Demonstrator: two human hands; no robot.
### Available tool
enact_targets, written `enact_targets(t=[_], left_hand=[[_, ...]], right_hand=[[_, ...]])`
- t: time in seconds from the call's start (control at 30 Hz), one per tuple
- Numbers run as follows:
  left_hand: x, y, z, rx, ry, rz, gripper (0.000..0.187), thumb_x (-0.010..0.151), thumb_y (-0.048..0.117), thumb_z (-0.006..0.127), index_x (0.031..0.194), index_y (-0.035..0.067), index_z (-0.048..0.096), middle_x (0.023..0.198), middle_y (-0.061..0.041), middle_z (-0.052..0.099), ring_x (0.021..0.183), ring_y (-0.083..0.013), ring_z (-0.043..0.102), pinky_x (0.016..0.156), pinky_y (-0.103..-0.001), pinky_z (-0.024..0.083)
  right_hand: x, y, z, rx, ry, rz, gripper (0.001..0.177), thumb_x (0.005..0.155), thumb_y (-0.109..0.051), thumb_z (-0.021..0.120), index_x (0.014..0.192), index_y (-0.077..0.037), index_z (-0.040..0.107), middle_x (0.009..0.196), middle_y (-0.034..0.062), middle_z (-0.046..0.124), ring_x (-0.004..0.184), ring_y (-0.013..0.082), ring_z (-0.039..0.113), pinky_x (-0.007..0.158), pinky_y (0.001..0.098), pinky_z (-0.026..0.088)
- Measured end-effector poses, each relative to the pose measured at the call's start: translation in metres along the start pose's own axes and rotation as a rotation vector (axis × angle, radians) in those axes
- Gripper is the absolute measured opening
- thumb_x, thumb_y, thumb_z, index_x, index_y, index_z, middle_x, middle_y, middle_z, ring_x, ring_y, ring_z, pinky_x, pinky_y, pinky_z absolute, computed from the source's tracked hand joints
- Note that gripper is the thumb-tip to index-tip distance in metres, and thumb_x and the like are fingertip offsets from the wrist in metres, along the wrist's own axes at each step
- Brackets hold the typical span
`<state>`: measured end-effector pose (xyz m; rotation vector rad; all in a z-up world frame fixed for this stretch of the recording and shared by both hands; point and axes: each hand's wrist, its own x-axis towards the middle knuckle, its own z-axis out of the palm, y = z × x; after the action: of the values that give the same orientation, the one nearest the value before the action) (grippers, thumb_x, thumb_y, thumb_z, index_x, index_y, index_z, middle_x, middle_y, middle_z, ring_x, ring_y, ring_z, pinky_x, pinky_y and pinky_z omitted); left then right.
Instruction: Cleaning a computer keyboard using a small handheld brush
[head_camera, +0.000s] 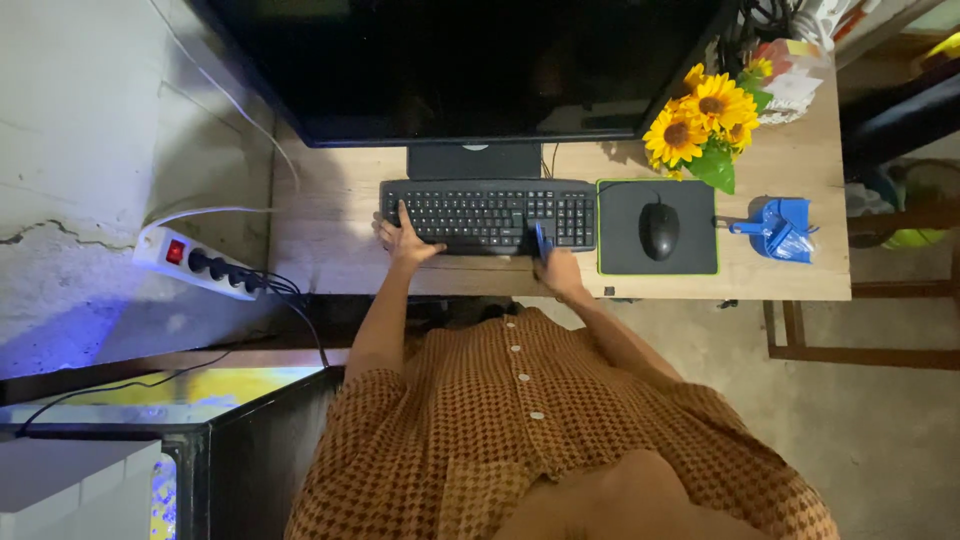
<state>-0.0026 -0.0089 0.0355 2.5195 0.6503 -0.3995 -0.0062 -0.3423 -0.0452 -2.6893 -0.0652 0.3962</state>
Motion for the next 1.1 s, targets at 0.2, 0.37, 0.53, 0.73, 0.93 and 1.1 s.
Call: enact_targets(t=[0.2,0.37,0.53,0.73,0.93,1.1], left_hand=[[-0.009,0.014,-0.001,0.014,-0.012,0.018,0.147,0.054,0.059,0.095,0.164,0.030,0.002,0.151,-0.039,0.020,0.145,-0.0540,0.023,0.116,-0.061,0.028],[-0.003,0.021,0.018,-0.109,-0.040,0.024,0.147,0.055,0.049,0.099,0.165,0.031,0.002,0.153,-0.040,0.013,0.146,-0.0560,0.016,0.117,-0.062,0.029],[-0.007,0.029,0.011,-0.067,-0.051,-0.001,0.140,0.061,0.047,0.096,0.163,0.033,0.001,0.158,-0.034,0.009,0.149,-0.0519,0.017,0.118,-0.063,0.028],[0.013,0.021,0.040,0.170,-0.058,0.509,0.126,0.067,0.039,0.092,0.165,0.025,0.015,0.170,-0.017,0.008,0.156,-0.0421,0.008,0.126,-0.061,0.008],[0.012,0.042,0.062,0.203,-0.134,0.838,0.113,0.070,0.040,0.079,0.165,0.015,0.021,0.171,-0.009,0.018,0.158,-0.0305,0.013,0.129,-0.052,0.002],[0.013,0.029,0.090,0.173,0.053,0.908,0.108,0.074,0.061,0.064,0.163,0.012,0.026,0.169,-0.011,0.026,0.155,-0.0331,0.022,0.127,-0.055,0.006]], right_hand=[[0.002,-0.021,-0.052,0.154,0.150,-0.009,0.042,0.089,-0.039,0.071,0.086,0.003,0.073,0.076,0.0275,0.072,0.080,0.0478,0.073,0.065,0.0577,0.059],[0.077,-0.030,-0.049,0.129,0.265,0.029,0.037,0.094,-0.035,0.066,0.089,0.000,0.073,0.076,0.0254,0.072,0.078,0.0468,0.074,0.065,0.0565,0.060],[0.033,-0.020,-0.002,-0.032,0.117,0.134,0.035,0.092,-0.034,0.067,0.084,-0.001,0.077,0.078,0.0244,0.075,0.081,0.0424,0.076,0.066,0.0519,0.062],[-0.041,-0.014,-0.013,0.058,0.054,0.058,0.043,0.088,-0.043,0.067,0.084,0.000,0.075,0.074,0.0252,0.073,0.079,0.0438,0.075,0.068,0.0547,0.062],[0.069,-0.048,-0.055,0.094,0.282,0.004,0.039,0.092,-0.035,0.065,0.080,0.001,0.073,0.067,0.0242,0.070,0.072,0.0463,0.073,0.061,0.0556,0.059],[0.068,-0.025,0.004,0.010,0.202,0.035,0.035,0.090,-0.034,0.067,0.081,-0.001,0.074,0.071,0.0233,0.072,0.074,0.0445,0.075,0.059,0.0534,0.061]])
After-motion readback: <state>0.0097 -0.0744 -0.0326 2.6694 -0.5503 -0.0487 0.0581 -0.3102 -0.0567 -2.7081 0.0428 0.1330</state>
